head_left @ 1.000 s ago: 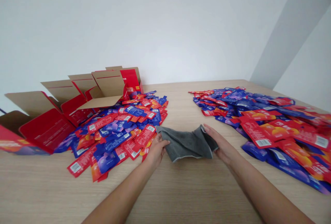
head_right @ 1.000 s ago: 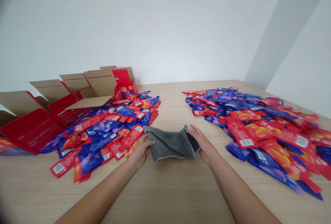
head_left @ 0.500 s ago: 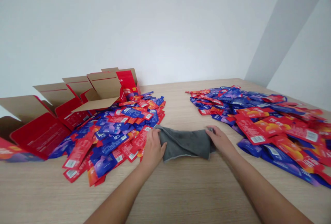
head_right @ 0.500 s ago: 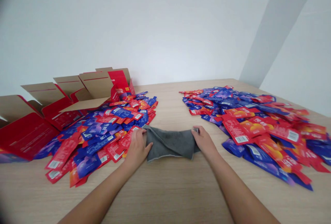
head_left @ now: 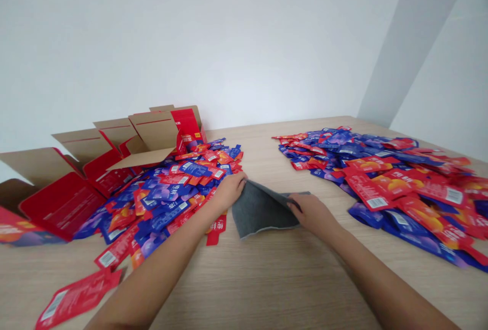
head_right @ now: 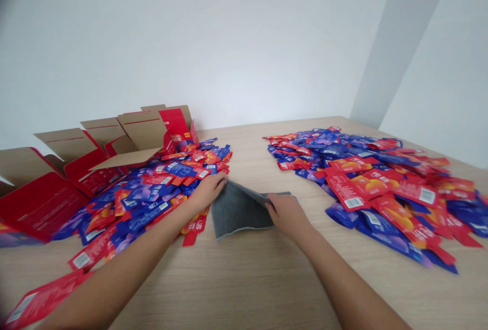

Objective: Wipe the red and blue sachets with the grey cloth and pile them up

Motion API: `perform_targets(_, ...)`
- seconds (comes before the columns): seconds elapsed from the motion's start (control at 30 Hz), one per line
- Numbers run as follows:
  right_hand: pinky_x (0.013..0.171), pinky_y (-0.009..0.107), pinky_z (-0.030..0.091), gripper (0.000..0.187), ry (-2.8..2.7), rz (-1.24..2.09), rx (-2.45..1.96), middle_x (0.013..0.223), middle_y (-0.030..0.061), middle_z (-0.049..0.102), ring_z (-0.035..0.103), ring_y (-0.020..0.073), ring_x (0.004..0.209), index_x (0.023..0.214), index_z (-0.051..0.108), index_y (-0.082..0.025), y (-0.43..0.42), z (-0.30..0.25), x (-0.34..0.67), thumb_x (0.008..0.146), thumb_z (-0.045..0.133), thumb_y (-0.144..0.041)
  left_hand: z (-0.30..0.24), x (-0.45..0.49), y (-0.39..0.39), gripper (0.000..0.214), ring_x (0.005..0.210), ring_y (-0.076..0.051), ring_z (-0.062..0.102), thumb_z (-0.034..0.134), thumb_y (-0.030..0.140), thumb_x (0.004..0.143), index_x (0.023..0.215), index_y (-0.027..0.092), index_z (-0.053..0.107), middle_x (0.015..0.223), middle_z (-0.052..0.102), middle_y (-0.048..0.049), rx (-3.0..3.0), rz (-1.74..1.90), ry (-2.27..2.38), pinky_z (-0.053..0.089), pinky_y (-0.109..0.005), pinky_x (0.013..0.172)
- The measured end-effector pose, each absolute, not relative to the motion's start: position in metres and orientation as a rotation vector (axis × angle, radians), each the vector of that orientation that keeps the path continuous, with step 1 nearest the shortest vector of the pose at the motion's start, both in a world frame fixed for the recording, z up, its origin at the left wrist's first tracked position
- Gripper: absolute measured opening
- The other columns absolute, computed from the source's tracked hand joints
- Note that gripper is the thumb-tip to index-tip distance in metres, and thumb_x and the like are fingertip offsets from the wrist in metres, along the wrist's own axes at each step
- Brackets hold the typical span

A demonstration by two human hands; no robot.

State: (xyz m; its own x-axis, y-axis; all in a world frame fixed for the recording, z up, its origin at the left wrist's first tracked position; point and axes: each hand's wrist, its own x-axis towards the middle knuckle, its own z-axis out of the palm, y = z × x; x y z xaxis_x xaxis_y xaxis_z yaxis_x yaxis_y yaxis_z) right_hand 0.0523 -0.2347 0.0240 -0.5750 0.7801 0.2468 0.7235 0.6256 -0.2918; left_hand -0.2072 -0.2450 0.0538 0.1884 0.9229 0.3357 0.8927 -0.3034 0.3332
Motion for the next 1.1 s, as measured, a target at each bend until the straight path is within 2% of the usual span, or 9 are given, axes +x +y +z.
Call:
perform_targets(0.07,0.06,0.029,0.038,0.025,-2.347,0.251,-1.299,0.071,0.0047,0.065,0.06,0.0206,0.068,0.089,0.06,-0.021,-0.223,0.029,0.059,0.086,0.036,-0.027,0.069,-0.211,-0.238,0.018,0.083,-0.019,0.056,0.041,0.014,0.084,0.088,0.019,0.058,0.084,0.06,-0.0045,2.442,0.769,1.748,0.043,-0.032,0.079)
perform_targets(0.13,0.058,0.028,0.038,0.026,-2.183,0.233,-1.292,0.071,0.0046,0.065,0.06,0.0209,0.067,0.09,0.06,-0.021,-0.212,0.043,0.064,0.086,0.037,-0.031,0.086,-0.214,-0.232,0.017,0.087,-0.019,0.054,0.042,0.013,0.083,0.086,0.018,0.058,0.085,0.058,-0.0049,2.551,0.765,1.711,0.042,-0.032,0.081)
perform_targets(0.4,0.068,0.03,0.043,0.027,-1.956,0.279,-0.944,0.078,0.0018,0.065,0.058,0.0199,0.073,0.091,0.063,-0.022,-0.208,0.137,0.09,0.083,0.043,-0.038,0.161,-0.21,-0.275,0.016,0.089,-0.018,0.051,0.042,0.02,0.086,0.093,0.017,0.056,0.09,0.055,-0.0056,2.677,1.241,1.767,0.042,-0.032,0.082)
perform_targets(0.57,0.074,0.032,0.045,0.029,-2.237,0.754,-0.925,0.084,0.0019,0.067,0.059,0.0222,0.08,0.086,0.067,-0.025,-0.23,0.116,0.125,0.075,0.052,-0.048,0.125,-0.203,-0.353,0.019,0.088,-0.016,0.054,0.042,0.016,0.085,0.093,0.02,0.058,0.09,0.058,-0.0048,2.555,0.972,1.549,0.042,-0.028,0.079)
perform_targets(0.7,0.064,0.028,0.045,0.026,-2.451,1.09,-0.981,0.073,0.0003,0.066,0.058,0.0194,0.07,0.081,0.068,-0.023,-0.248,0.075,0.147,0.078,0.05,-0.043,0.079,-0.195,-0.397,0.016,0.073,-0.013,0.056,0.047,0.016,0.083,0.082,0.021,0.061,0.078,0.059,-0.001,2.256,0.671,1.534,0.043,-0.021,0.066)
perform_targets(0.8,0.062,0.027,0.046,0.024,-2.434,1.172,-0.961,0.072,0.0001,0.066,0.058,0.0184,0.069,0.08,0.067,-0.021,-0.246,0.064,0.148,0.079,0.05,-0.038,0.07,-0.198,-0.395,0.015,0.069,-0.013,0.056,0.047,0.017,0.082,0.077,0.02,0.061,0.074,0.059,0.0,2.144,0.647,1.583,0.043,-0.022,0.063)
perform_targets(0.9,0.07,0.031,0.048,0.022,-2.378,0.962,-0.985,0.079,0.0025,0.068,0.061,0.0207,0.076,0.083,0.066,-0.02,-0.231,0.066,0.132,0.079,0.046,-0.029,0.076,-0.199,-0.367,0.014,0.079,-0.017,0.058,0.047,0.017,0.081,0.083,0.018,0.061,0.08,0.061,-0.003,2.149,0.795,1.809,0.046,-0.029,0.074)
perform_targets(1.0,0.084,0.037,0.044,0.033,-2.317,0.388,-1.137,0.099,0.0092,0.067,0.06,0.0229,0.093,0.1,0.064,-0.018,-0.224,0.062,0.099,0.079,0.038,-0.013,0.071,-0.181,-0.338,0.026,0.106,-0.024,0.052,0.044,0.016,0.082,0.105,0.014,0.056,0.107,0.059,-0.0118,2.301,0.986,2.033,0.04,-0.04,0.093)
perform_targets(1.1,0.092,0.039,0.04,0.039,-2.453,0.078,-1.006,0.116,0.0146,0.06,0.052,0.0236,0.109,0.116,0.057,-0.013,-0.233,0.041,0.062,0.082,0.036,-0.013,0.047,-0.145,-0.324,0.037,0.118,-0.02,0.045,0.035,0.016,0.088,0.123,0.013,0.045,0.125,0.052,-0.0126,2.57,0.805,1.778,0.036,-0.037,0.1)
